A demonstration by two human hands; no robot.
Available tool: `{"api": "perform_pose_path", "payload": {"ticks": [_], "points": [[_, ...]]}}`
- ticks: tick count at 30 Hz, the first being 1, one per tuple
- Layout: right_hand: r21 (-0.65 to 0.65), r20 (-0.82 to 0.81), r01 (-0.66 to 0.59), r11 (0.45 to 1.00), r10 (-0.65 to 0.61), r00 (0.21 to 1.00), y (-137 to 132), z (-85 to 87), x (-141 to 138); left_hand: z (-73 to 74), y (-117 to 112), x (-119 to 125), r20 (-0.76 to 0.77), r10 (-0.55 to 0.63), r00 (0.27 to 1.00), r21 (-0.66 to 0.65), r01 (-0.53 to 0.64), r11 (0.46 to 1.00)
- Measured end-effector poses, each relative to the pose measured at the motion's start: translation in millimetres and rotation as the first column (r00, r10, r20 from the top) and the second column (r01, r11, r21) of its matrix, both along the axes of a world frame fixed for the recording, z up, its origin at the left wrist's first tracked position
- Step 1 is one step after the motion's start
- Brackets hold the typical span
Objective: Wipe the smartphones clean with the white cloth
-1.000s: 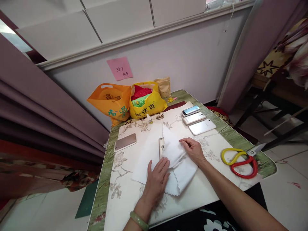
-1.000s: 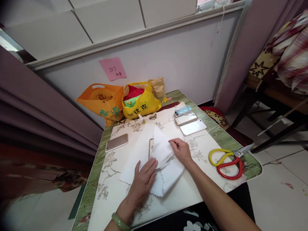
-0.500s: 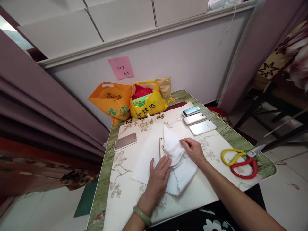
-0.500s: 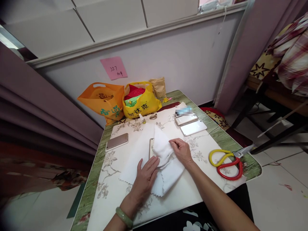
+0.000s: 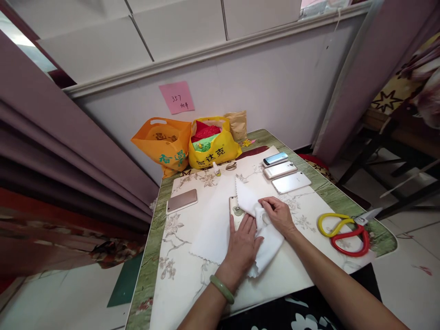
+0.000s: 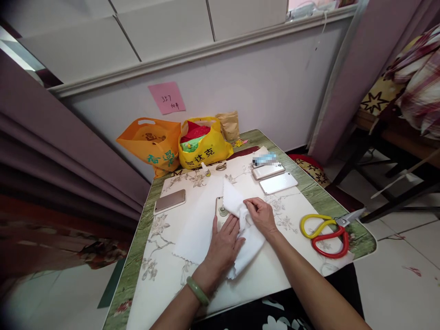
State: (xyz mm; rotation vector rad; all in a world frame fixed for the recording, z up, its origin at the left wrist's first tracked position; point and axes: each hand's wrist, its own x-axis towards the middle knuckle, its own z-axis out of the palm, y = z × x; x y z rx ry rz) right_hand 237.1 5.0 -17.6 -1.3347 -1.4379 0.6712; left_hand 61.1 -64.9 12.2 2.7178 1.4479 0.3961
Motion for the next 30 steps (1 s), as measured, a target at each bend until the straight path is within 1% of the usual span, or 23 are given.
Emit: {"api": "perform_pose_path", "payload": {"ticks": [5,10,12,15,19,21,22,24,27,30], "points": [[0.004,-0.018,0.001,1.000,-0.001,1.000,0,0.4,0,-4.2,14,8,-0.036,0.026,0.999,0.027,-0.025,0.999],[0.007,-0.032,0.020,1.000,-0.020,0.999,0,1.6,1,-1.1,33,20,-0.037,0.086,0.996,0.043,-0.084,0.996],[0.004,-0.035,0.023,1.000,-0.023,0.999,0,1.2,1,-1.2,35,21,-0.040,0.102,0.994,0.040,-0.100,0.994],[0.002,-0.040,0.022,1.000,-0.022,0.999,0,0.1,0,-7.0,24,15,-0.059,0.110,0.992,0.029,-0.108,0.994],[0.003,-0.043,0.016,1.000,-0.016,0.999,0,-0.5,0,-18.2,-8,-3,-0.126,0.146,0.981,0.011,-0.146,0.989],[0.007,-0.036,0.013,1.000,-0.013,0.999,1,-0.4,0,-19.1,-18,-10,-0.153,0.163,0.975,0.007,-0.164,0.987],[0.009,-0.031,0.013,1.000,-0.012,0.999,1,-0.4,0,-17.9,-18,-11,-0.159,0.165,0.973,0.003,-0.166,0.986],[0.012,-0.025,0.010,1.000,-0.009,1.000,2,-0.9,1,-12.9,-11,-9,-0.154,0.163,0.975,-0.009,-0.166,0.986],[0.015,-0.021,0.006,1.000,-0.005,1.000,2,-2.3,1,-4.2,15,1,-0.136,0.178,0.975,-0.024,-0.183,0.983],[0.020,-0.017,0.012,1.000,-0.012,1.000,3,-3.8,1,-1.0,34,9,-0.139,0.203,0.969,-0.021,-0.208,0.978]]}}
